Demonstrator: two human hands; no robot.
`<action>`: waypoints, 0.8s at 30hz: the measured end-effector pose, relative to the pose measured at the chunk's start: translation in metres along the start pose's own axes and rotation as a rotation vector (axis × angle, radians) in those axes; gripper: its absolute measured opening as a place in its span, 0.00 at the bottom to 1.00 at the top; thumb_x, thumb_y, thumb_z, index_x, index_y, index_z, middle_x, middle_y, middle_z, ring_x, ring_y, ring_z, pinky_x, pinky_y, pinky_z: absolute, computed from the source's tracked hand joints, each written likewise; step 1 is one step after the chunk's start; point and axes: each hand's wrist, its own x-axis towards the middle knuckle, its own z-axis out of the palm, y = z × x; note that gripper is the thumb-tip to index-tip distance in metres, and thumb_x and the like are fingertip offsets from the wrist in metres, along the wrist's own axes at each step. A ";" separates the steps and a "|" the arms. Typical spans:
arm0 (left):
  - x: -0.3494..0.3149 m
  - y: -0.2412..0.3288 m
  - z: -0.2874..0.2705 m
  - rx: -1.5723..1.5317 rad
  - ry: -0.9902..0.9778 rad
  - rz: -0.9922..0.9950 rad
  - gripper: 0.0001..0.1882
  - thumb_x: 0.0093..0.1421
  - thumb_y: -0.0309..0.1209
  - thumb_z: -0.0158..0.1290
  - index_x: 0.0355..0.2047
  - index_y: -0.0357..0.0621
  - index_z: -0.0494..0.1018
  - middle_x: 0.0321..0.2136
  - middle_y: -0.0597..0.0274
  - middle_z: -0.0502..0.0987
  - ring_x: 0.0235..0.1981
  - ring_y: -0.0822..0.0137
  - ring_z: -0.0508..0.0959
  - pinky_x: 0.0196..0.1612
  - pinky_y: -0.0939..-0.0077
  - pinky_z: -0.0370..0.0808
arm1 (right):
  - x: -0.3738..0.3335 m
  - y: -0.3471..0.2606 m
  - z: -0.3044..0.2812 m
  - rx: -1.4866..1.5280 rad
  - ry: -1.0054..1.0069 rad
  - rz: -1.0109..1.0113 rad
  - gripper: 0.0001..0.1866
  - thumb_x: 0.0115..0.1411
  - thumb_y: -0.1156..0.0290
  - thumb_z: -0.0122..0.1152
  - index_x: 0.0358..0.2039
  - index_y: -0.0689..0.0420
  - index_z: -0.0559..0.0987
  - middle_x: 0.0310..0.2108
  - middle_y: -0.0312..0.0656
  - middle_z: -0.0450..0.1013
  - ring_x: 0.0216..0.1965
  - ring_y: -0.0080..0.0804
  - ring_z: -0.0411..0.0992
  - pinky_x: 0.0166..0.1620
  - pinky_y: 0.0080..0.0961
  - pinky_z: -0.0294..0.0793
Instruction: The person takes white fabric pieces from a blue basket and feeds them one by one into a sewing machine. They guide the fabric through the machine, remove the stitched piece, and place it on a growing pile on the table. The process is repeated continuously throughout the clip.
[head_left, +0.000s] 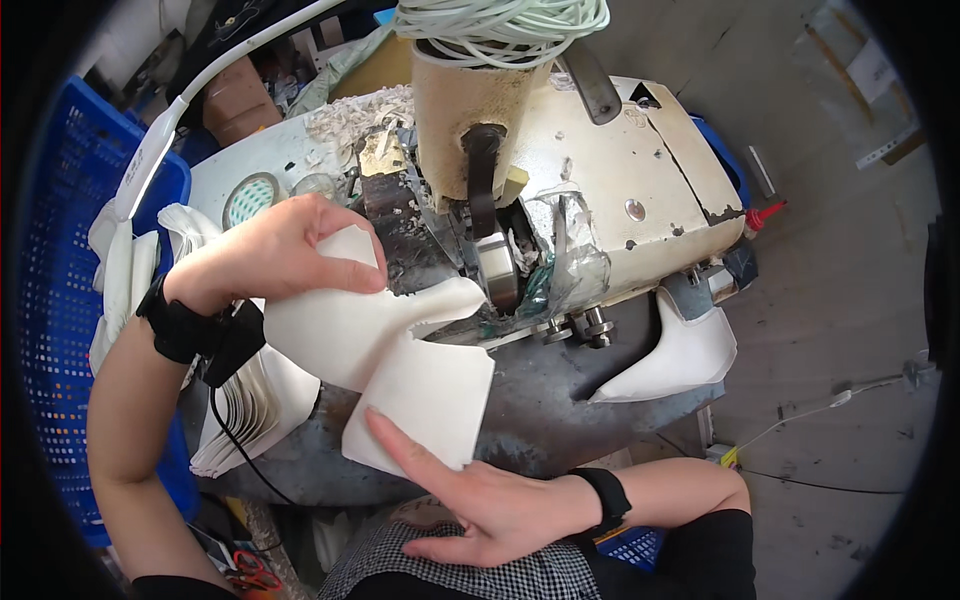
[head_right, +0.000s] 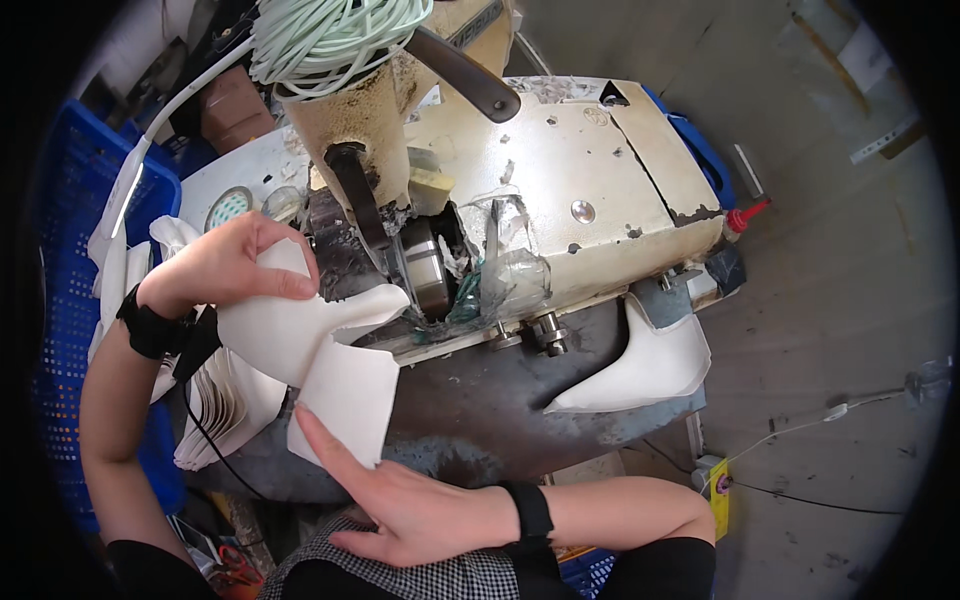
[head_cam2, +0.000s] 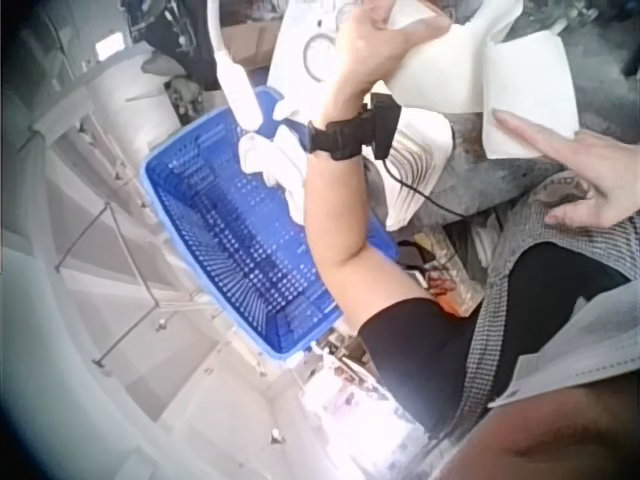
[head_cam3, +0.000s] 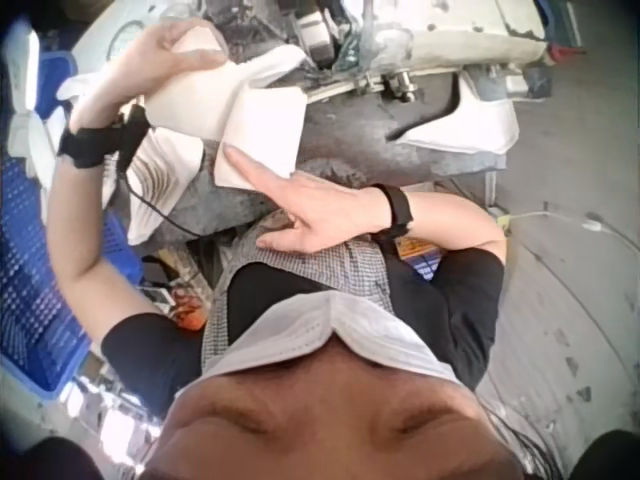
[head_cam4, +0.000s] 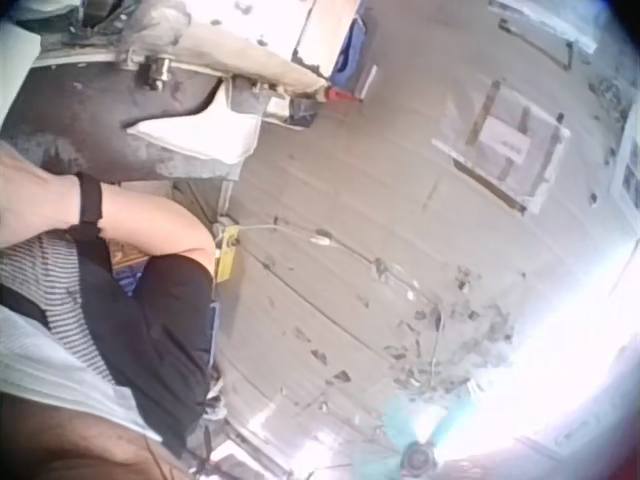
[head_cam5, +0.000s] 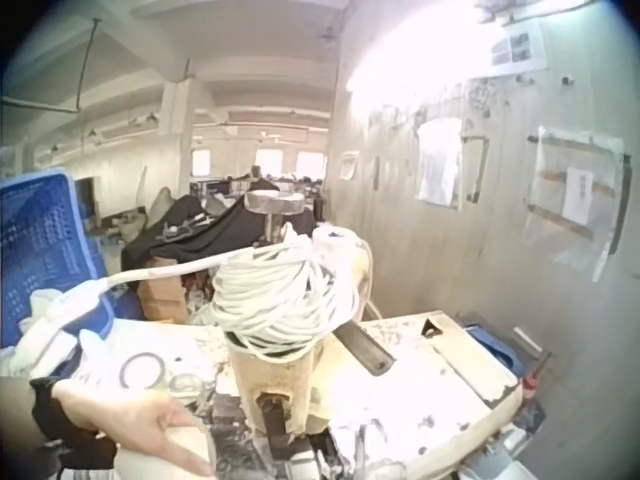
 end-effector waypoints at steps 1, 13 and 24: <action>0.002 0.000 -0.003 0.019 -0.004 -0.004 0.13 0.54 0.40 0.60 0.33 0.44 0.79 0.26 0.65 0.79 0.30 0.76 0.76 0.37 0.79 0.71 | 0.004 0.002 0.001 0.026 -0.007 0.016 0.55 0.55 0.76 0.59 0.66 0.59 0.25 0.59 0.71 0.55 0.32 0.58 0.72 0.42 0.39 0.72; 0.038 0.010 0.024 0.126 0.208 0.263 0.18 0.50 0.41 0.56 0.34 0.40 0.78 0.32 0.45 0.78 0.39 0.49 0.77 0.45 0.64 0.72 | -0.009 -0.033 -0.026 -0.215 0.285 0.246 0.40 0.52 0.70 0.69 0.62 0.64 0.59 0.55 0.54 0.67 0.56 0.37 0.68 0.57 0.27 0.67; 0.026 0.013 0.031 0.257 0.285 0.320 0.12 0.49 0.32 0.50 0.26 0.38 0.79 0.24 0.49 0.78 0.31 0.50 0.78 0.39 0.62 0.74 | -0.026 -0.042 -0.055 -1.006 0.550 0.019 0.15 0.44 0.82 0.61 0.36 0.56 0.77 0.29 0.41 0.73 0.22 0.33 0.71 0.25 0.27 0.70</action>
